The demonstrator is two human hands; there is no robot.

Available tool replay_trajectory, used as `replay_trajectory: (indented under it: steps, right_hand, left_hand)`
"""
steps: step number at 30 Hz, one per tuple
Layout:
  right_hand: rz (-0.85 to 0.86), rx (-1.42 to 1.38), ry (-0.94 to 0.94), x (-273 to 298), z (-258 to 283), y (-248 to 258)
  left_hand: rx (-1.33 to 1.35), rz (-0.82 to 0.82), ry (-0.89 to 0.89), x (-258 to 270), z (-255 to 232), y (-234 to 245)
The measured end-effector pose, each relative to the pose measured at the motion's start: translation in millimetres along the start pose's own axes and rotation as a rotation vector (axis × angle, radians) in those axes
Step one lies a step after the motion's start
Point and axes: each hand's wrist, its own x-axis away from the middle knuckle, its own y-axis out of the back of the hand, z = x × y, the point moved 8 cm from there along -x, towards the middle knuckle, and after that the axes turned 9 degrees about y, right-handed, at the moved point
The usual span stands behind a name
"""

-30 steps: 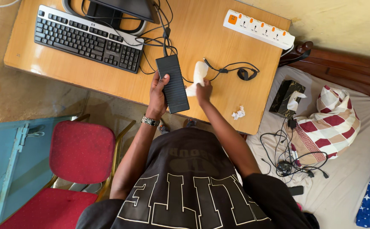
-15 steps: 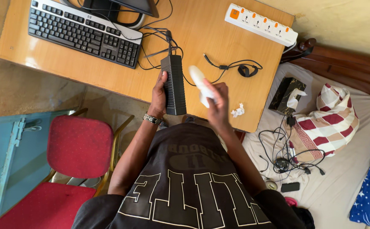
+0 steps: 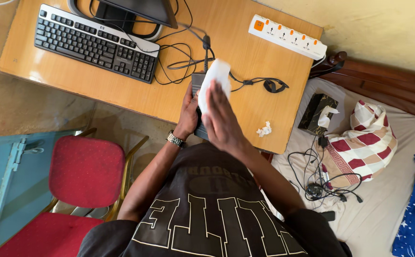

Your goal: The person wipes the underside of a laptop with a tissue, then repositions the keyboard and monitor on the desk. They then pick up a power adapter and repeatedly wipe its body and cables with tissue, turning the adapter over to clean different sides.

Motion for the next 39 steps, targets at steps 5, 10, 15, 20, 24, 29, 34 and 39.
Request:
replay_trajectory:
  steps: [5, 10, 15, 20, 24, 29, 34, 39]
  right_hand:
    - [-0.015, -0.134, -0.077, 6, 19, -2]
    - [0.092, 0.027, 0.021, 2, 33, -2]
    - [-0.047, -0.011, -0.037, -18, 1, 13]
    - [0.033, -0.011, 0.064, 9, 43, 6]
    - [0.036, 0.001, 0.043, 15, 27, -1]
    - [-0.195, -0.427, -0.158, 10, -23, 7]
    - [-0.502, -1.211, -0.316, 23, -44, 3]
    - [-0.131, -0.560, -0.281, 28, -28, -8]
  left_hand:
    - [0.100, -0.053, -0.075, 2, -20, 11]
    - [0.081, -0.032, -0.031, 4, -21, 10]
    - [-0.019, -0.006, -0.131, 12, -21, -3]
    - [0.136, 0.033, -0.075, 4, -30, 0]
    - [0.026, 0.046, -0.064, 2, -27, -1]
    - [0.238, 0.162, -0.057, 8, -1, -10]
    - [0.718, 0.345, 0.096, 1, 26, -6]
    - [0.354, 0.048, 0.099, -5, 22, 7]
